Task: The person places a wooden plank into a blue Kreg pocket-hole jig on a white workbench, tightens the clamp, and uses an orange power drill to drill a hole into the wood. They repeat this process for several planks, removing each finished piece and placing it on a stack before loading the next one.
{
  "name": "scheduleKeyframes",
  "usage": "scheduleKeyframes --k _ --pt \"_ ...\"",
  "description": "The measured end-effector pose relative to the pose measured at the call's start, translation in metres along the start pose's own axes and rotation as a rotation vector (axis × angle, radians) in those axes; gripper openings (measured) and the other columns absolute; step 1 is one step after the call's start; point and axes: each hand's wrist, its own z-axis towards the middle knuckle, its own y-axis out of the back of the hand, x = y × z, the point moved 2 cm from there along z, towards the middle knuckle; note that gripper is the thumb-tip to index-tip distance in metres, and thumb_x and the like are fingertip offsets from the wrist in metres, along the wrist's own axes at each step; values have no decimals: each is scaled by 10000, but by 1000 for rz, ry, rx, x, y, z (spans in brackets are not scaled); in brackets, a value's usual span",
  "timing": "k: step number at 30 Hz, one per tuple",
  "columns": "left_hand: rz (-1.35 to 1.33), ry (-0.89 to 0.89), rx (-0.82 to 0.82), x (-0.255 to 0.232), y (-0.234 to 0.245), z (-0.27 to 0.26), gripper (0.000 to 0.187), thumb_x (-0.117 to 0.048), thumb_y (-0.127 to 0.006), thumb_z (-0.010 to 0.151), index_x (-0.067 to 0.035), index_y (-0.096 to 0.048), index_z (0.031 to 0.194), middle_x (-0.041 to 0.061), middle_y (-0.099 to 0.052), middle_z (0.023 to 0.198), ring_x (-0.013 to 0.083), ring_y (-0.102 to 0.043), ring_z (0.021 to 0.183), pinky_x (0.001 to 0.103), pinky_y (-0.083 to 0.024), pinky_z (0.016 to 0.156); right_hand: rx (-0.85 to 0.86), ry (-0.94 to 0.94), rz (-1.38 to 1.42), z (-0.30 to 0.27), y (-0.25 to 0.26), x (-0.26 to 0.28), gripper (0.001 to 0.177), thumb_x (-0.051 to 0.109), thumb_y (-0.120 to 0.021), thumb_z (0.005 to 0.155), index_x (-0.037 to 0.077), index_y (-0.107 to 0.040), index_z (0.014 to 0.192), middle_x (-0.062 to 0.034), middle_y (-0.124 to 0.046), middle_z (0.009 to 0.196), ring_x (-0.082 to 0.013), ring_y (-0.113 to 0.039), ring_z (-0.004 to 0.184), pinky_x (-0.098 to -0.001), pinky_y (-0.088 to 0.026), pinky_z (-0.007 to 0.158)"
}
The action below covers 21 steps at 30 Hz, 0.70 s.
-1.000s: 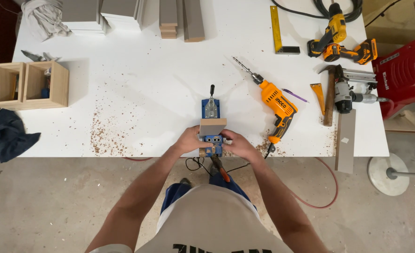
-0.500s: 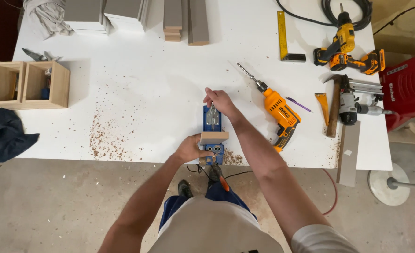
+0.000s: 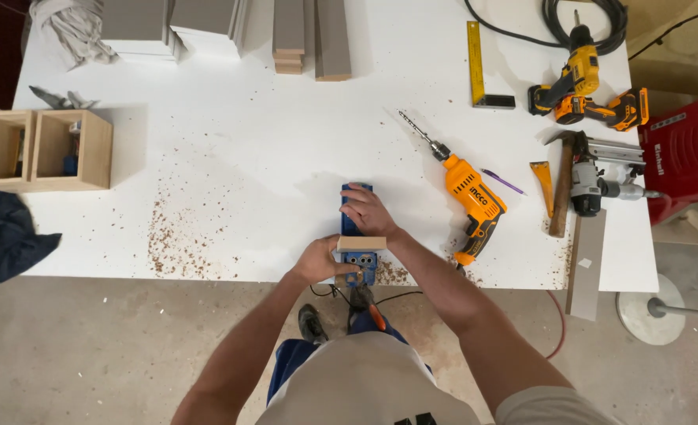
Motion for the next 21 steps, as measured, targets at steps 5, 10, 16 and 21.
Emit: scheduleKeyframes --k 5,10,16,21 --pt "10 18 34 6 3 1 601 -366 -943 758 -151 -705 1268 69 -753 1193 368 -656 1172 594 -550 978 54 -110 52 11 52 30 376 456 -642 1009 163 -705 1236 -85 -666 1363 -365 -542 1345 -510 -466 1095" --pt "-1 23 22 21 2 -2 575 -316 -965 739 -141 -718 1227 87 -762 1171 338 -681 1153 542 -565 988 -566 -445 -62 -79 155 24 504 159 -834 901 17 -619 1335 -202 -643 1276 -349 -598 1265 -452 -450 1119" --pt "-31 65 -11 10 5 -1 555 -280 -984 713 -162 -740 1198 57 -774 1157 277 -707 1125 464 -589 970 -435 -1576 540 -177 224 -13 887 556 -802 944 -131 -481 1404 -354 -588 1216 -470 -674 1076 -516 -603 902" --pt "-125 59 -42 9 1 -6 573 -194 -1006 675 -181 -766 1195 42 -787 1152 245 -707 1139 453 -572 987 -601 -1324 1422 -194 199 -58 489 383 -667 1024 -22 -559 1277 -189 -643 1086 -327 -677 981 -456 -566 887"
